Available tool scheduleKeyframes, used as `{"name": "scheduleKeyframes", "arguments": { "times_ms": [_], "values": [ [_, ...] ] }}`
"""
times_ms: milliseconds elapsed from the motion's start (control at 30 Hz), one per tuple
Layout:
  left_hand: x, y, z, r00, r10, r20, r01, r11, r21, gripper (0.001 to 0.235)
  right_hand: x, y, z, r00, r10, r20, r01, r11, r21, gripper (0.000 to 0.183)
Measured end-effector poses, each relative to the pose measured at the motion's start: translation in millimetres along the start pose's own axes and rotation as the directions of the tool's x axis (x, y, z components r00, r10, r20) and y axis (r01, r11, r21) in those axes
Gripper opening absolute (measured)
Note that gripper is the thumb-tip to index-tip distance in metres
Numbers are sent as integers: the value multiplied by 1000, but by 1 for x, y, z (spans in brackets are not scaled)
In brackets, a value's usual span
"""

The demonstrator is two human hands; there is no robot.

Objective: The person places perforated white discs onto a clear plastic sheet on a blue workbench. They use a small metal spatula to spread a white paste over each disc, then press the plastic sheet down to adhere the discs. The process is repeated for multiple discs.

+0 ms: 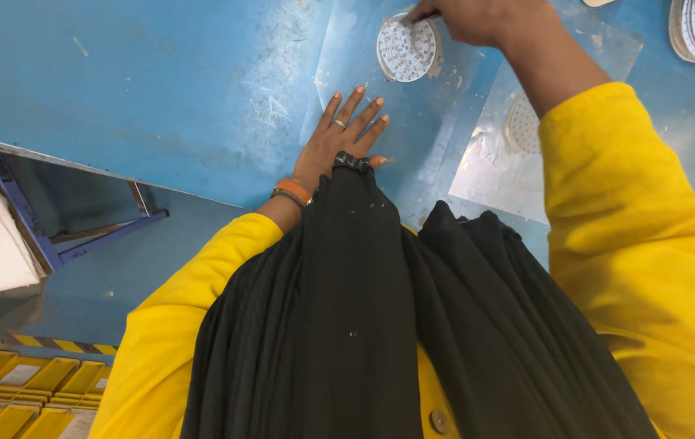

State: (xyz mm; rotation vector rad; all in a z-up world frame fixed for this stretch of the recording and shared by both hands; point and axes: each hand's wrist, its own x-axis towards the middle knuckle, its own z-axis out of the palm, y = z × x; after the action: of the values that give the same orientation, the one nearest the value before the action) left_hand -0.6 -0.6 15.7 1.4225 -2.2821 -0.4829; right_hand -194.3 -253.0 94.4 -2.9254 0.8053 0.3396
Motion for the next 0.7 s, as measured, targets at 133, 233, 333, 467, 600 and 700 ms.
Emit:
{"name": "scheduleKeyframes", "arguments": {
  "times_ms": [133,233,333,467,600,700],
  "values": [
    [-1,2,-2,1000,-7,26,7,1000,13,64,-26,0,-11,983,86,163,-83,996,-22,53],
    [2,3,-2,999,-26,40,26,1000,17,66,-49,-4,-4,978,158,133,-158,987,-9,54],
    [-1,2,0,1000,-7,12,6,999,44,65,-75,-17,17,996,72,-48,-76,993,-91,51],
    [-1,1,4,1000,5,-14,-4,998,59,65,-103,-31,33,992,123,-10,-123,990,-71,33],
    [-2,2,1,999,15,-41,-12,998,69,65,-85,-27,20,994,90,-58,-97,987,-127,50],
    [-4,2,1,999,20,-43,-17,997,70,64,-30,-12,14,986,166,-6,-161,967,200,30]
  ]
}}
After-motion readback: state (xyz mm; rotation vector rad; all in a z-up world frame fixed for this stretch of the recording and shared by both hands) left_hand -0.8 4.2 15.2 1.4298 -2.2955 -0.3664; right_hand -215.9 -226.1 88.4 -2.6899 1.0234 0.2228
